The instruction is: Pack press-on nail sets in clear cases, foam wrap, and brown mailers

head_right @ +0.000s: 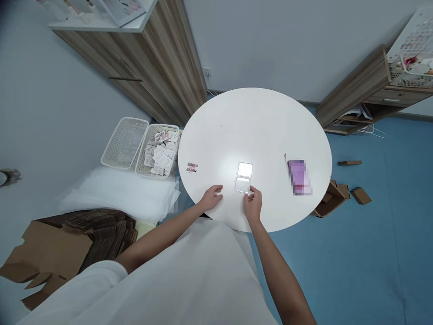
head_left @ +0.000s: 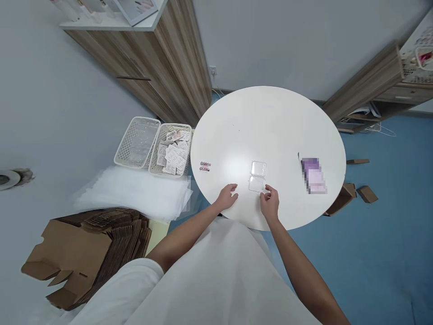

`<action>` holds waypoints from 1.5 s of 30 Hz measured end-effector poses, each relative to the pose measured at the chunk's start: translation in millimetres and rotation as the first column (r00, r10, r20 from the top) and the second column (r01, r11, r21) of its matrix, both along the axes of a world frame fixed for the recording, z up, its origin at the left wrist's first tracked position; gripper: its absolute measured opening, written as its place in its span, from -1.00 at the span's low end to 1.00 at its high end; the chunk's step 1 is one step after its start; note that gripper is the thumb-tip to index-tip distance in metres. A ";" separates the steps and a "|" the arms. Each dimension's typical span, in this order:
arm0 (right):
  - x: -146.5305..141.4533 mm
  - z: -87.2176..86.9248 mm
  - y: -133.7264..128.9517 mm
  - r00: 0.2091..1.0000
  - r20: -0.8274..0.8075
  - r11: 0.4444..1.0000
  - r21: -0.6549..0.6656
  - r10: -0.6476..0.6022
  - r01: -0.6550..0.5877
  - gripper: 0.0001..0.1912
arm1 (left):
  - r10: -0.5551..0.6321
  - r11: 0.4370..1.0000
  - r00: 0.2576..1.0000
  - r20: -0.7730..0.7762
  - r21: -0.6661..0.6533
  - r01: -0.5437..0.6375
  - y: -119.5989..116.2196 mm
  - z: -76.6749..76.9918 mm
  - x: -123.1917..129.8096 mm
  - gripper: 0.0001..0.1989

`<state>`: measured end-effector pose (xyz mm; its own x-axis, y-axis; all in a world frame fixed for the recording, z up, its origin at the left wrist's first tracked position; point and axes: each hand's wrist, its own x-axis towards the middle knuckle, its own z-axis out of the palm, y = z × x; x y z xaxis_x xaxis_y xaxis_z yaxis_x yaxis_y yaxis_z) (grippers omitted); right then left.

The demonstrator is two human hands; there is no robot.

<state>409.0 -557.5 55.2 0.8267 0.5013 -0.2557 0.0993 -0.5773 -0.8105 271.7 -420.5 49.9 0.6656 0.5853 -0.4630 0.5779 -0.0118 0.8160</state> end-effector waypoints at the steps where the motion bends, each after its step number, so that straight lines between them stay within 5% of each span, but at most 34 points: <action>1: -4.4 2.3 7.0 0.999 0.016 0.999 0.011 0.043 -0.043 -0.60 | -0.008 0.998 1.000 -0.015 0.063 0.009 10.4 2.5 -9.5 -0.63; 8: -36.7 3.9 88.3 0.894 -0.097 0.895 -0.053 0.437 -0.443 -0.64 | 0.020 0.911 0.985 -0.172 0.409 0.053 105.6 13.1 -65.6 -0.60; 13: -55.2 -5.1 148.4 0.815 -0.095 0.799 -0.160 0.572 -0.579 -0.56 | -0.026 0.899 0.940 -0.340 0.403 0.171 153.7 13.1 -69.9 -0.44; 17: -66.2 -14.3 185.7 0.804 -0.038 0.776 -0.238 0.593 -0.584 -0.48 | -0.084 0.901 0.920 -0.383 0.365 0.235 172.7 6.8 -59.2 -0.36; 23: -78.4 -22.0 215.8 0.820 0.008 0.775 -0.331 0.573 -0.538 -0.37 | -0.178 0.903 0.915 -0.361 0.310 0.298 184.4 -3.4 -55.7 -0.39; 33: -82.0 -23.1 219.7 0.842 0.029 0.776 -0.406 0.538 -0.482 -0.40 | -0.202 0.923 0.948 -0.245 0.277 0.268 185.1 -10.6 -62.7 -0.45; 40: -91.6 -27.6 206.5 0.847 0.089 0.827 -0.291 0.524 -0.481 -0.45 | -0.176 0.899 0.977 -0.124 0.384 0.211 173.4 -15.2 -68.6 -0.44; 45: -88.3 -26.0 192.7 0.857 0.035 0.847 -0.175 0.514 -0.501 -0.39 | -0.174 0.920 0.982 -0.069 0.344 0.188 164.7 -15.9 -71.1 -0.41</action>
